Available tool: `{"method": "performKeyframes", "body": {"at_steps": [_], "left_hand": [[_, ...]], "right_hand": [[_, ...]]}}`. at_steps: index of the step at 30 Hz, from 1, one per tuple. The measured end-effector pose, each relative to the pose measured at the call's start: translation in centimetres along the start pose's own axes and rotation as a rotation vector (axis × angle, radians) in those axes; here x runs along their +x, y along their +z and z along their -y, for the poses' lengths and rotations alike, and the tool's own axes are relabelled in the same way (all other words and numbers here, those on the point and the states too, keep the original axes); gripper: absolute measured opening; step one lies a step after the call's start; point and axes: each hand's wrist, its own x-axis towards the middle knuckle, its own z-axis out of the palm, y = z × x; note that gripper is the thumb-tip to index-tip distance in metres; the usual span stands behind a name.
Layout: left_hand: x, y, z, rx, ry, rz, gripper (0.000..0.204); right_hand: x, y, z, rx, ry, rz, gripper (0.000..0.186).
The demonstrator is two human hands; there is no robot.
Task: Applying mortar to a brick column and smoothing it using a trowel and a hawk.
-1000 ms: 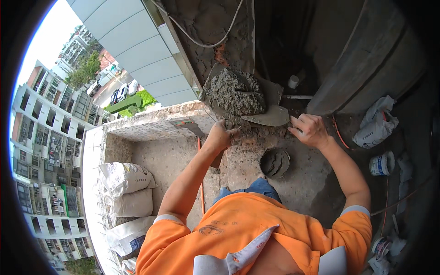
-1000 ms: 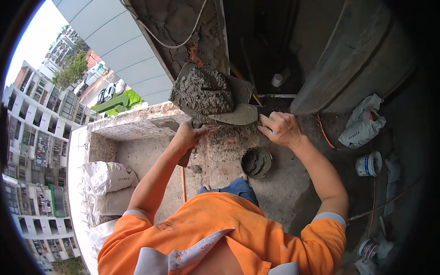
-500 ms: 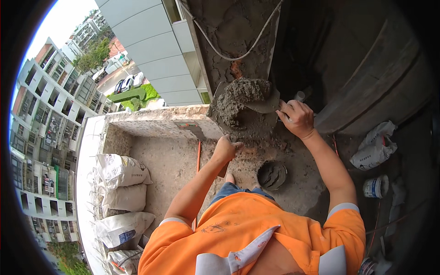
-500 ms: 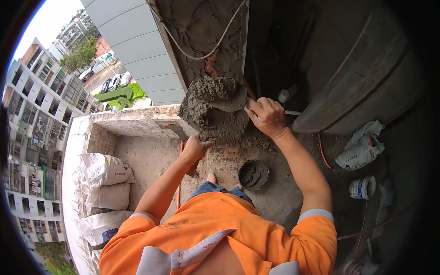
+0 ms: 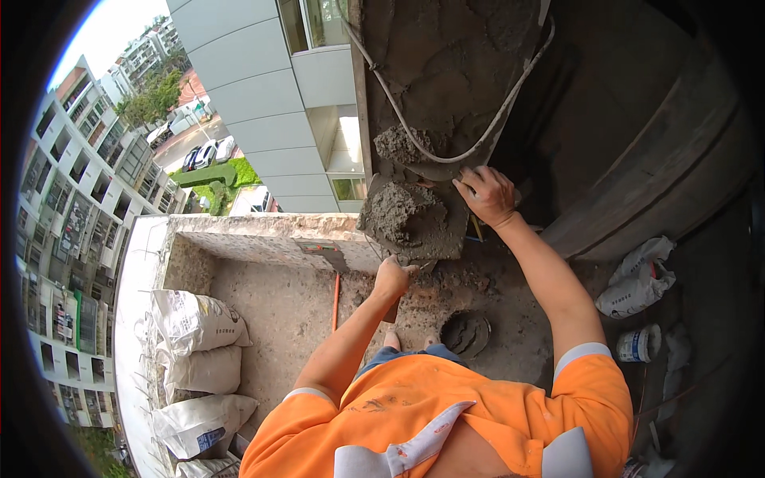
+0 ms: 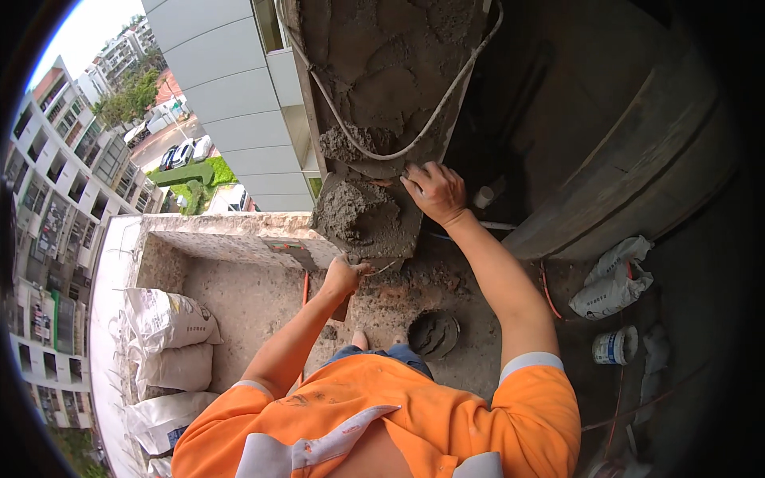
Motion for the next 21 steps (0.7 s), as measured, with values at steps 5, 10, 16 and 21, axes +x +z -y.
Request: {"method": "performKeyframes", "body": {"at_steps": [5, 10, 16, 21], "left_hand": [[-0.3, -0.2, -1.3, -0.085, -0.108, 0.024, 0.053], [-1.6, -0.8, -4.1, -0.107, -0.224, -0.004, 0.05], [-0.3, 0.7, -2.7, -0.104, -0.204, -0.096, 0.048], [2.0, 2.9, -1.5, -0.058, -0.08, -0.188, 0.048]], "right_hand": [[1.7, 3.5, 0.3, 0.197, -0.022, -0.073, 0.014], [1.5, 7.9, 1.1, 0.62, 0.09, 0.002, 0.021], [5.7, 11.6, -0.5, 0.998, 0.37, 0.264, 0.04], [9.4, 6.7, -3.6, 1.049, 0.479, 0.488, 0.049]]}}
